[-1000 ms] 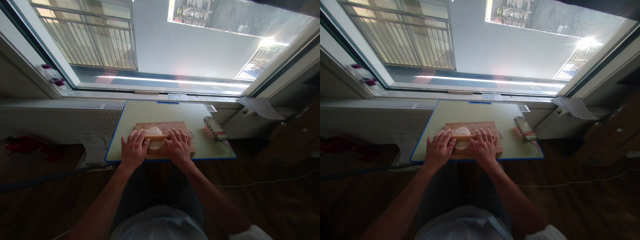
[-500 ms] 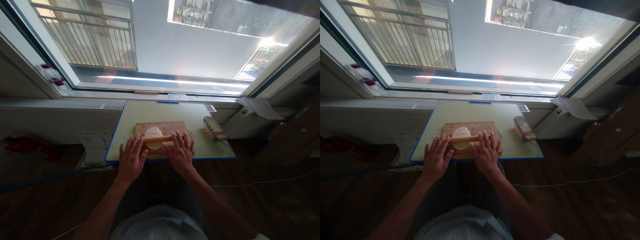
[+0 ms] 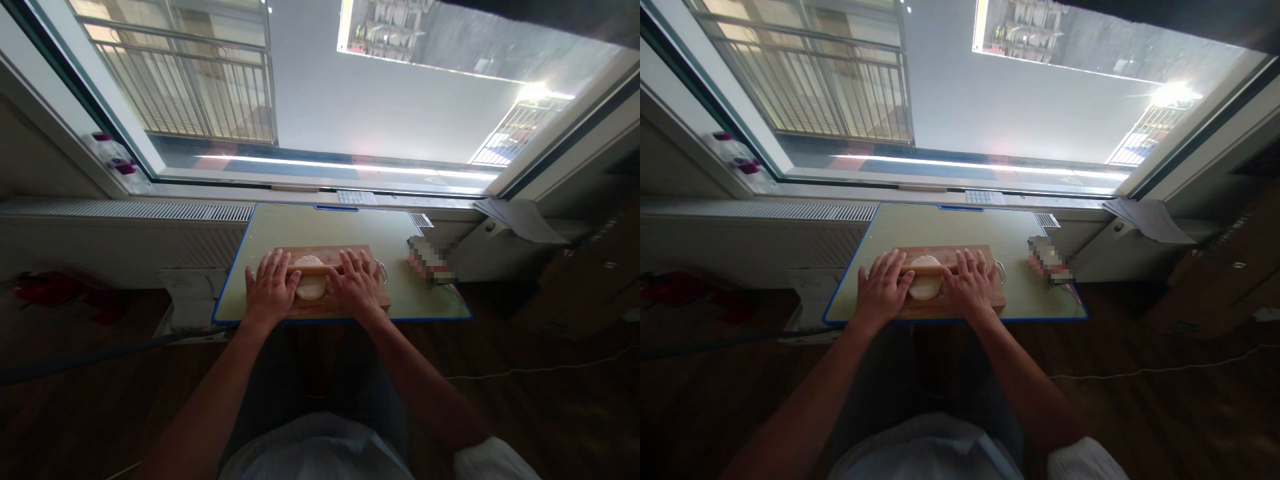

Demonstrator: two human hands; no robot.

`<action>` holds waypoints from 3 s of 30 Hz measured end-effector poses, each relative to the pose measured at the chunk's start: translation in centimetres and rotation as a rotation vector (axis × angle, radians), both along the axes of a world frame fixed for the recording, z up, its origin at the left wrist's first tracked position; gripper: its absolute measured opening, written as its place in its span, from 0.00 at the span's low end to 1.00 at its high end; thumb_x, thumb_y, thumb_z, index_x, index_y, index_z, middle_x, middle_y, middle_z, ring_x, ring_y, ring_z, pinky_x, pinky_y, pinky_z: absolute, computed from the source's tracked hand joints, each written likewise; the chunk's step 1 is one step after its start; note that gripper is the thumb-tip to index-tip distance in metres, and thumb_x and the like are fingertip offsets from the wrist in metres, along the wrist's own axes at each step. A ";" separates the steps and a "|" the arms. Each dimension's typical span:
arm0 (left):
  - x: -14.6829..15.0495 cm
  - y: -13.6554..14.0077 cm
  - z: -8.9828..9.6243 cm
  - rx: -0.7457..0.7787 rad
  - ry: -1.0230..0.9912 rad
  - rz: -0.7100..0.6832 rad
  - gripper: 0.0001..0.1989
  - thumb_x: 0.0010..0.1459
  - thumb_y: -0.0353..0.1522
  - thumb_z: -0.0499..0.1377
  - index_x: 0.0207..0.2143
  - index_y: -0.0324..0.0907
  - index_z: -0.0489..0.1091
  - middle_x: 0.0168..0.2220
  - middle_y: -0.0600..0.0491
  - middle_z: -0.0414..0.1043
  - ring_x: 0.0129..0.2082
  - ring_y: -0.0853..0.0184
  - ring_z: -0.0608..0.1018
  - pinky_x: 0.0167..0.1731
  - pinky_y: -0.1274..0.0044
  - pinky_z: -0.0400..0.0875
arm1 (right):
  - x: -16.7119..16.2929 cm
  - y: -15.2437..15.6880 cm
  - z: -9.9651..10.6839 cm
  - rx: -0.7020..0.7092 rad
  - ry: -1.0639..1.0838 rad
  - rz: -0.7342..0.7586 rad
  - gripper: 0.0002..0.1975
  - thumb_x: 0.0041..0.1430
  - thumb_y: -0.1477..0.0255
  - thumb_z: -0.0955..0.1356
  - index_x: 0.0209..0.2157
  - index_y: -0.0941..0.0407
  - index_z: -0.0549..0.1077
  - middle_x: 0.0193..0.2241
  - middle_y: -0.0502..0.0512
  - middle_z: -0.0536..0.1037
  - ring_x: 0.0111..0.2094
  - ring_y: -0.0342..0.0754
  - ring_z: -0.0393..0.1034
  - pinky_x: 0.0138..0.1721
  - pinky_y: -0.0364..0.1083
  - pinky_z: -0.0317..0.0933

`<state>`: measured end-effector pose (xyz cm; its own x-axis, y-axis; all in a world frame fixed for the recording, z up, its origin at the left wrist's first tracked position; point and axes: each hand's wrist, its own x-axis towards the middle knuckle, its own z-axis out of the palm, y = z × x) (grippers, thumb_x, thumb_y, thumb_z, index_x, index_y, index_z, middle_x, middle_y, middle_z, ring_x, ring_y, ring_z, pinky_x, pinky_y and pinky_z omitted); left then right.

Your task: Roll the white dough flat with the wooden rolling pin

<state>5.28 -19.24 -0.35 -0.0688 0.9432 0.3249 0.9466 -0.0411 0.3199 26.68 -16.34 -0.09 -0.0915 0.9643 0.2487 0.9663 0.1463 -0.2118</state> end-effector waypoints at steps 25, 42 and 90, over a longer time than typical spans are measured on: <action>0.3 8.0 1.5 -0.066 -0.025 0.096 0.25 0.73 0.42 0.50 0.64 0.49 0.76 0.72 0.44 0.69 0.72 0.47 0.66 0.72 0.37 0.46 | -1.2 6.5 2.6 -0.034 -0.158 0.087 0.24 0.80 0.55 0.56 0.64 0.43 0.75 0.66 0.60 0.75 0.65 0.64 0.65 0.68 0.77 0.48; 0.1 5.9 1.4 -0.076 0.011 0.048 0.25 0.75 0.44 0.46 0.57 0.49 0.80 0.69 0.46 0.73 0.70 0.50 0.69 0.73 0.42 0.49 | -1.3 5.2 2.0 -0.020 -0.042 0.012 0.25 0.79 0.52 0.57 0.55 0.49 0.80 0.59 0.60 0.81 0.63 0.62 0.66 0.70 0.70 0.46; 0.4 -6.2 -2.7 0.294 -0.078 -0.032 0.23 0.72 0.41 0.56 0.65 0.45 0.74 0.63 0.41 0.76 0.68 0.50 0.71 0.71 0.58 0.58 | 1.5 -8.3 -2.6 0.172 0.070 0.025 0.30 0.73 0.59 0.65 0.72 0.49 0.66 0.72 0.60 0.68 0.77 0.63 0.50 0.75 0.72 0.41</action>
